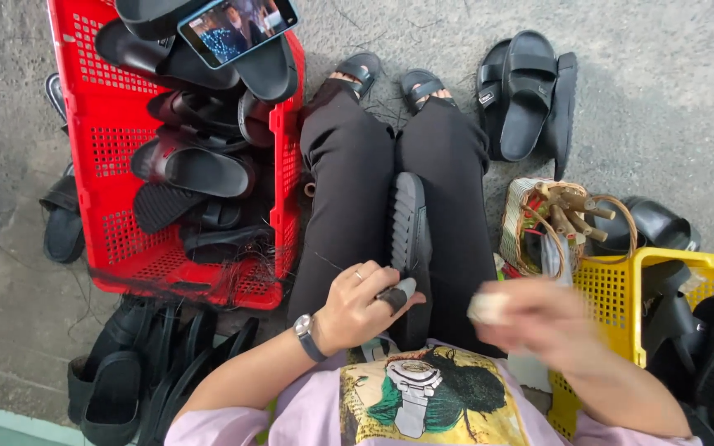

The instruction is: Hand-sewing the sole of a black sandal using a needle and thread while sitting on the floor.

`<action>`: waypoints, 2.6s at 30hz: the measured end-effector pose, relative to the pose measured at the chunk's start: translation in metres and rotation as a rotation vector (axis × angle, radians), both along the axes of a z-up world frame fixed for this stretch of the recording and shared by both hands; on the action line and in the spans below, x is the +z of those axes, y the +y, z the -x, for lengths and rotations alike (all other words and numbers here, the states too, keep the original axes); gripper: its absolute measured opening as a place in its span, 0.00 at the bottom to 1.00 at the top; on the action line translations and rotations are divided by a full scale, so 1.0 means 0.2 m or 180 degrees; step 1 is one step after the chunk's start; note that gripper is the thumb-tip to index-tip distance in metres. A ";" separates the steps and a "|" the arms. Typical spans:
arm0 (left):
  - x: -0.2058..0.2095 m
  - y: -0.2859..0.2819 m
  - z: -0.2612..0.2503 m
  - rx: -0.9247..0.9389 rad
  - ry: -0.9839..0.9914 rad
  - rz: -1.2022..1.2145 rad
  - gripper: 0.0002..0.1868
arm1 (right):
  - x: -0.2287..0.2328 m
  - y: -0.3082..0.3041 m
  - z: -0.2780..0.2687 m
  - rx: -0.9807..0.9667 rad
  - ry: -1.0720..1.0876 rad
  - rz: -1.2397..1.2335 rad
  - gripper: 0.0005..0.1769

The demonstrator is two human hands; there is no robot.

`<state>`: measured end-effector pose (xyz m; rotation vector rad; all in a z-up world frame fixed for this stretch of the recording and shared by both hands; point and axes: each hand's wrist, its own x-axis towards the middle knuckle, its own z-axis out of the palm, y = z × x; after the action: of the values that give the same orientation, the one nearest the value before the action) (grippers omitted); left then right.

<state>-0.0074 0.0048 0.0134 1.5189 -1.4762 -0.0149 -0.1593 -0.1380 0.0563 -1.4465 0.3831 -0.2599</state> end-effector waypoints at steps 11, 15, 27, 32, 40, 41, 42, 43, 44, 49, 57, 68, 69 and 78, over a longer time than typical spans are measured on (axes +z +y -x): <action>0.06 0.01 -0.14 -0.0762 0.2204 -0.1735 0.12 | -0.14 -0.04 0.01 0.0199 0.0385 0.1421 0.10; 0.11 -0.17 -0.28 -0.1302 0.3524 -0.1354 0.14 | -0.11 -0.04 0.00 -0.0059 0.0475 0.1053 0.07; -0.07 -0.21 -0.65 0.0339 0.1671 -0.2003 0.21 | -0.21 -0.12 -0.01 0.0457 0.0544 0.2547 0.16; 0.05 -0.13 -0.36 0.0024 0.0354 -0.0694 0.05 | -0.19 -0.10 0.00 0.0787 0.0485 0.3875 0.21; -0.06 -0.07 -0.19 -0.0383 0.0781 -0.1033 0.21 | -0.13 -0.10 -0.02 0.1052 0.0713 0.4565 0.25; -0.06 -0.09 -0.19 -0.0361 0.0889 -0.0913 0.20 | -0.11 -0.11 -0.03 0.1184 0.0768 0.4726 0.25; -0.09 -0.10 -0.19 -0.0359 0.0896 -0.0919 0.20 | -0.14 -0.10 -0.04 0.1190 0.0770 0.4719 0.25; -0.12 -0.11 -0.19 -0.0336 0.0925 -0.0818 0.20 | -0.17 -0.08 -0.05 0.1255 0.0765 0.4745 0.24; -0.14 -0.11 -0.18 -0.0307 0.0961 -0.0723 0.21 | -0.19 -0.06 -0.06 0.1330 0.0759 0.4763 0.22; -0.20 -0.04 -0.15 -0.0007 0.0701 -0.0779 0.24 | -0.27 -0.01 -0.08 0.0786 0.0550 0.4031 0.14; 0.06 0.06 -0.16 -0.1167 0.4521 -0.1249 0.08 | -0.29 -0.01 -0.05 0.0427 0.0352 0.3254 0.15; -0.06 -0.08 -0.08 -0.0335 0.0476 -0.1528 0.17 | 0.03 -0.20 0.03 0.2288 0.1360 0.4987 0.07; -0.04 -0.09 -0.09 -0.0347 0.0477 -0.1533 0.17 | 0.02 -0.20 0.08 0.2282 0.1371 0.4979 0.07; -0.02 -0.06 -0.05 -0.0288 -0.0147 -0.0017 0.14 | -0.16 -0.09 0.04 0.0891 0.1215 0.3654 0.13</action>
<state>0.0028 -0.0079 0.0085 1.4644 -1.5818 -0.0379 -0.1681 -0.1561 0.0249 -2.6728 0.3359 0.0640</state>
